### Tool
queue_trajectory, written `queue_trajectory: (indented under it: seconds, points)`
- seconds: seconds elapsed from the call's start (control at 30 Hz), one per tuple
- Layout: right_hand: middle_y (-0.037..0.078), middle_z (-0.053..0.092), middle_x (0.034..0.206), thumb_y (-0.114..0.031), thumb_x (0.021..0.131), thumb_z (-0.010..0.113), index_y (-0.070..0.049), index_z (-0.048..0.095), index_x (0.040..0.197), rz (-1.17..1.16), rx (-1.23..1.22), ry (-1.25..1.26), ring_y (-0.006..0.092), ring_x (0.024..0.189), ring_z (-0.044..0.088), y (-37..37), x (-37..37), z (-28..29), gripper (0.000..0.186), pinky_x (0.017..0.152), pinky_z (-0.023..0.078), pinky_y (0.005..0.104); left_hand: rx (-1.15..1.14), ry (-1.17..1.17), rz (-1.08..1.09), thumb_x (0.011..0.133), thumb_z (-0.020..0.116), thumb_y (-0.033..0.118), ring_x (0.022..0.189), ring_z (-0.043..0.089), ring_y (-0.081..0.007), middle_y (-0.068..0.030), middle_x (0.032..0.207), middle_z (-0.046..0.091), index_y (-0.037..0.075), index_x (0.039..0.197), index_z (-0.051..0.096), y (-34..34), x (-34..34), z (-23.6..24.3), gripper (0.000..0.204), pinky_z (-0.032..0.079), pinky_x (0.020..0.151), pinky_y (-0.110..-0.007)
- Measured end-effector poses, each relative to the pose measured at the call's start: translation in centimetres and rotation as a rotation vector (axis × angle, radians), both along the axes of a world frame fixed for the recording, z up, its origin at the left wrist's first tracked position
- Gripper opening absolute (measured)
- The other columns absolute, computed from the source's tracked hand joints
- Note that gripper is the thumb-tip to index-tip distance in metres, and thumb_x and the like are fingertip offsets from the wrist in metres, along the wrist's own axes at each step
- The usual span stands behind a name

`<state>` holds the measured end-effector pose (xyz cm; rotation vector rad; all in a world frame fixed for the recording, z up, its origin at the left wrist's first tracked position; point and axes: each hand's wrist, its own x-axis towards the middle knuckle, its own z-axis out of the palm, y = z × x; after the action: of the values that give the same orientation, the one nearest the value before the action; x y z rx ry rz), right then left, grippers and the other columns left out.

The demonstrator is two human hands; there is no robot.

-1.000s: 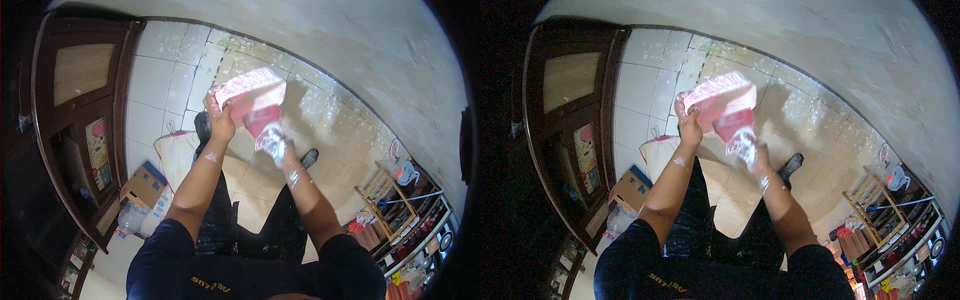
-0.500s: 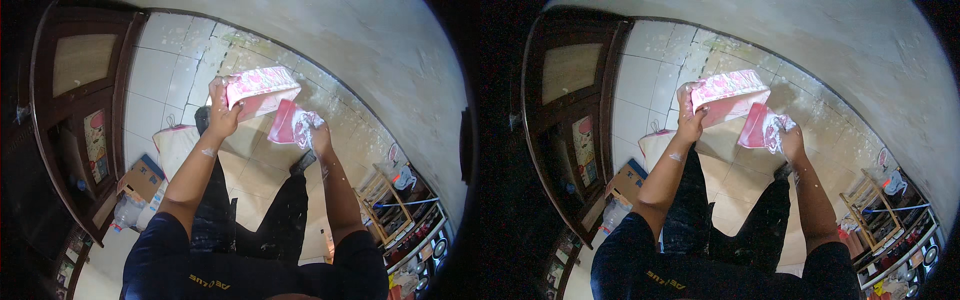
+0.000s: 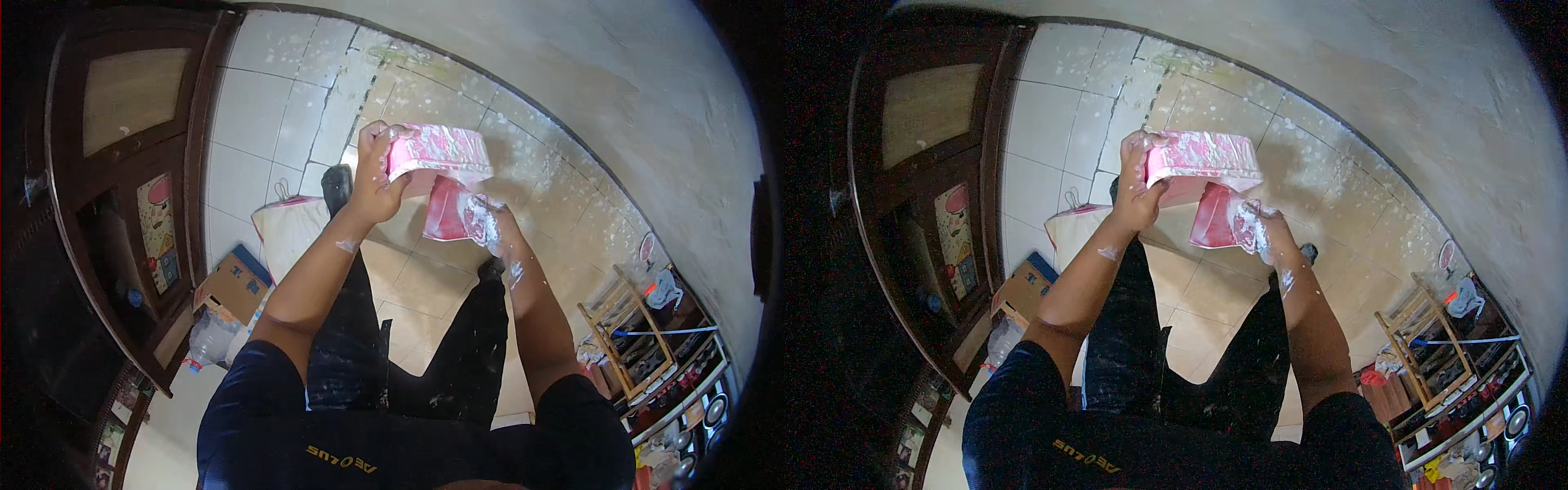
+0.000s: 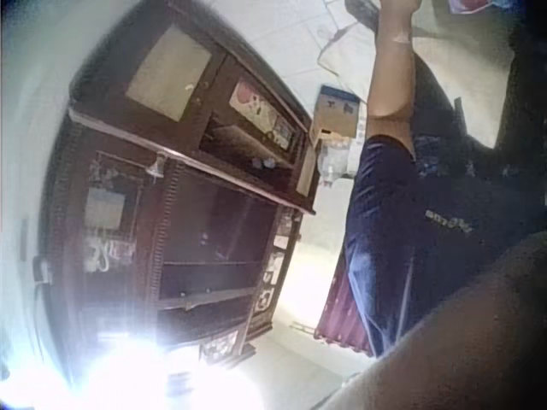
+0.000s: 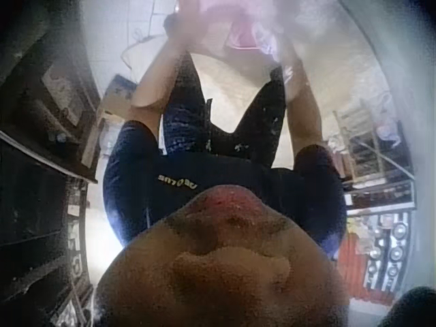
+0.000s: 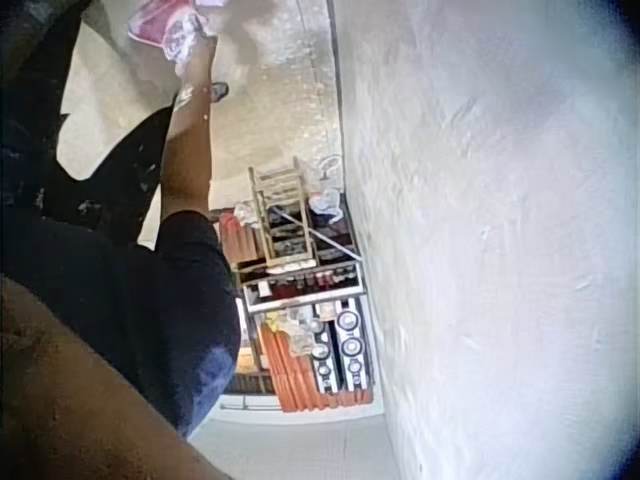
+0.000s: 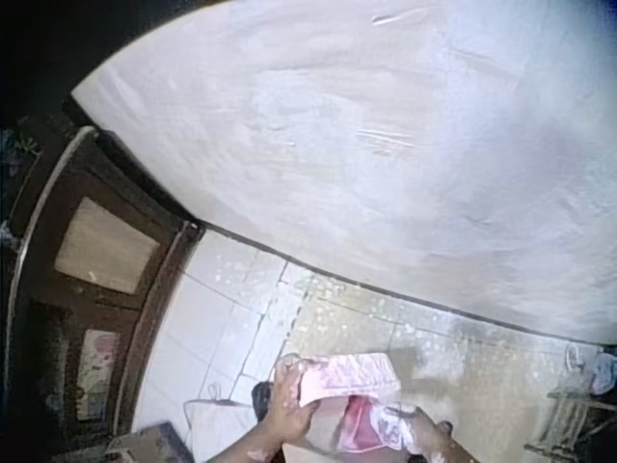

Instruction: The person applies and smooths plaster onto a wall using a putty knife.

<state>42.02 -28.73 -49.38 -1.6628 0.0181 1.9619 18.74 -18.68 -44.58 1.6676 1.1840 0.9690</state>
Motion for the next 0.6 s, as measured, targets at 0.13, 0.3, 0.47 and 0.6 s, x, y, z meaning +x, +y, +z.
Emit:
queue_trajectory:
  seconds: [0.13,0.3,0.47,0.6]
  points:
    - [0.002,0.060,0.077,-0.010,0.084,0.058,-0.003,0.060,0.093,0.051,0.037,0.082,0.0119,0.064,0.059,0.4,-1.1,0.6,0.010,0.054,0.049,0.0250,-0.035,-0.015,-0.055,0.062,0.059,0.003,0.100,0.041,-0.0344,-0.0188,0.109,0.039,0.003,0.114,0.049,-0.8,0.4,-0.8,0.052,0.033,0.091,-0.038]
    - [0.003,0.060,0.081,-0.012,0.083,0.061,-0.003,0.058,0.096,0.042,0.021,0.135,0.0124,0.067,0.059,0.3,-2.3,0.4,0.015,0.058,0.051,0.0247,-0.071,-0.058,0.002,0.064,0.062,0.007,0.103,0.038,-0.0333,-0.0185,0.109,0.039,0.003,0.116,0.047,-1.7,0.9,-1.6,0.055,0.031,0.093,-0.039]
    - [0.003,0.059,0.083,-0.014,0.085,0.058,-0.004,0.057,0.095,-0.031,0.026,0.244,0.0123,0.070,0.059,0.2,-2.8,1.5,0.014,0.061,0.051,0.0240,-0.143,-0.023,-0.042,0.066,0.064,0.010,0.104,0.037,-0.0342,-0.0183,0.110,0.036,0.002,0.116,0.045,-3.0,2.1,-2.0,0.054,0.030,0.094,-0.040]
    - [0.002,0.058,0.083,-0.014,0.086,0.057,-0.004,0.056,0.095,-0.105,0.010,0.323,0.0122,0.071,0.059,0.5,-2.4,1.7,0.013,0.060,0.051,0.0235,-0.410,-0.235,0.056,0.074,0.063,0.013,0.106,0.038,-0.0315,-0.0176,0.112,0.035,0.002,0.122,0.038,-3.6,2.1,-3.0,0.055,0.031,0.097,-0.037]
